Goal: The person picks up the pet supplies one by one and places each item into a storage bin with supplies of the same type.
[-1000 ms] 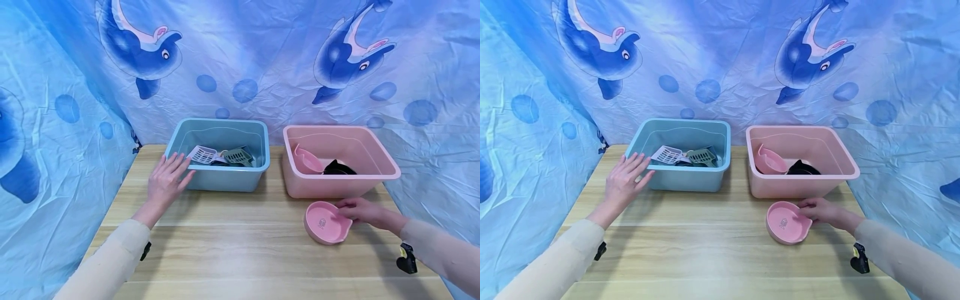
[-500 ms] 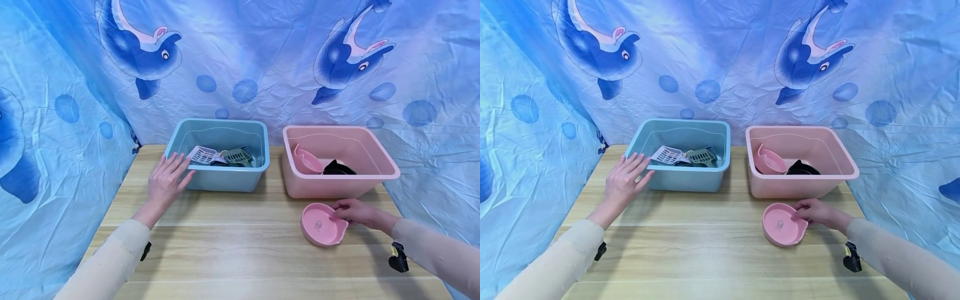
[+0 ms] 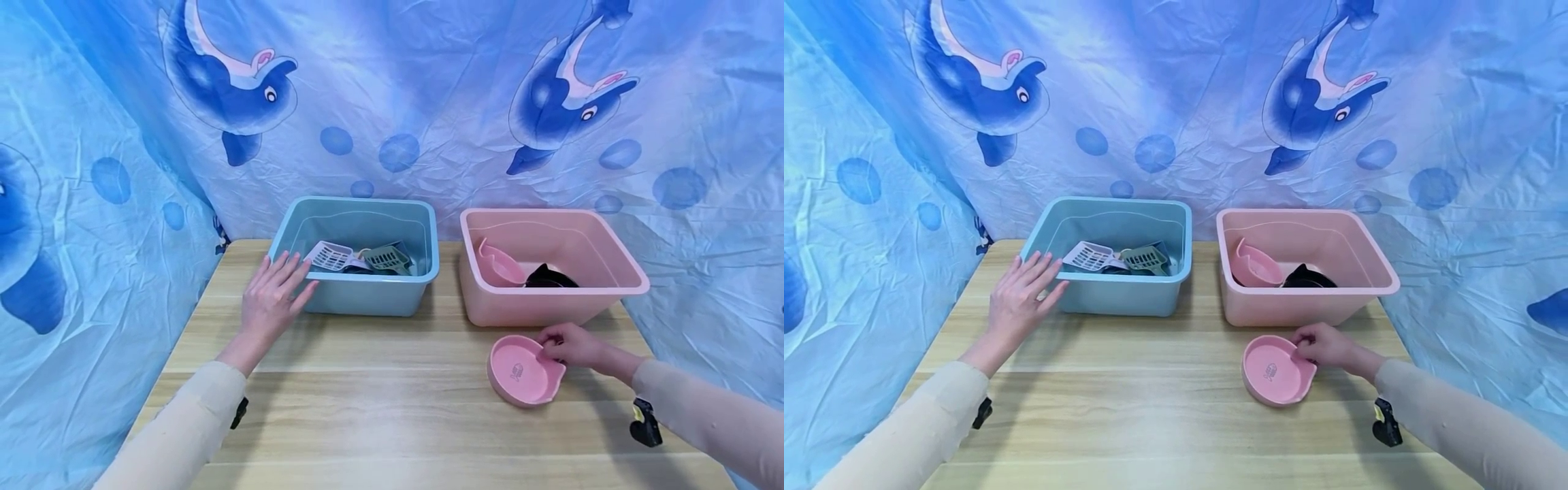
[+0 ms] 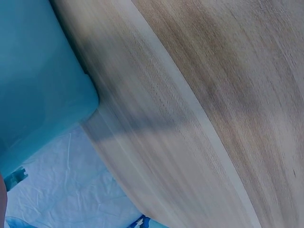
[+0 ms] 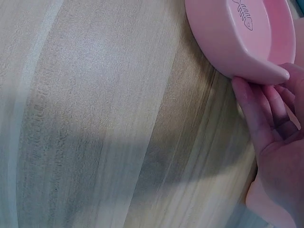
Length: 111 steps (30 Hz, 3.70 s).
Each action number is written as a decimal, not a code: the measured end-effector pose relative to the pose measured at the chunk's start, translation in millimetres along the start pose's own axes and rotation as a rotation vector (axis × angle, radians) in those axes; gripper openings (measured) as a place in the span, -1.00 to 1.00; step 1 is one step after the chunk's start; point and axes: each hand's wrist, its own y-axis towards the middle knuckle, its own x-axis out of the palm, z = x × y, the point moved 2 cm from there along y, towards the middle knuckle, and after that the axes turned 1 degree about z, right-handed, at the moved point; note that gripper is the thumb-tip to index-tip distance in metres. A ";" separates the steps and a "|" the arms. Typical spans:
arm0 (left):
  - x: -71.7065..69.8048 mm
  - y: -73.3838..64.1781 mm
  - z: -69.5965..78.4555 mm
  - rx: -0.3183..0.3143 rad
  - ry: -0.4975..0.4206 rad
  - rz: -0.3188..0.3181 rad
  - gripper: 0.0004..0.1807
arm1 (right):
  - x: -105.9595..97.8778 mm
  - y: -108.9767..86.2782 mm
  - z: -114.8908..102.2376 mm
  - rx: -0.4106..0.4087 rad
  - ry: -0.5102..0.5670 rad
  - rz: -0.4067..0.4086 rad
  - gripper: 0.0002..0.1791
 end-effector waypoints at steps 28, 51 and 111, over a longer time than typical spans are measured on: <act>3.1 -2.7 -0.4 0.030 -0.014 0.068 -0.48 | -57.9 -68.0 -81.2 -0.535 -0.409 0.299 -0.67; -3.5 -2.8 3.5 0.023 0.023 0.039 -0.45 | -169.3 -39.8 -210.1 -0.525 -0.978 0.400 -0.58; 0.6 -1.1 4.5 0.029 0.042 0.015 -0.40 | -170.5 119.8 -107.4 0.133 -0.472 -0.222 -0.74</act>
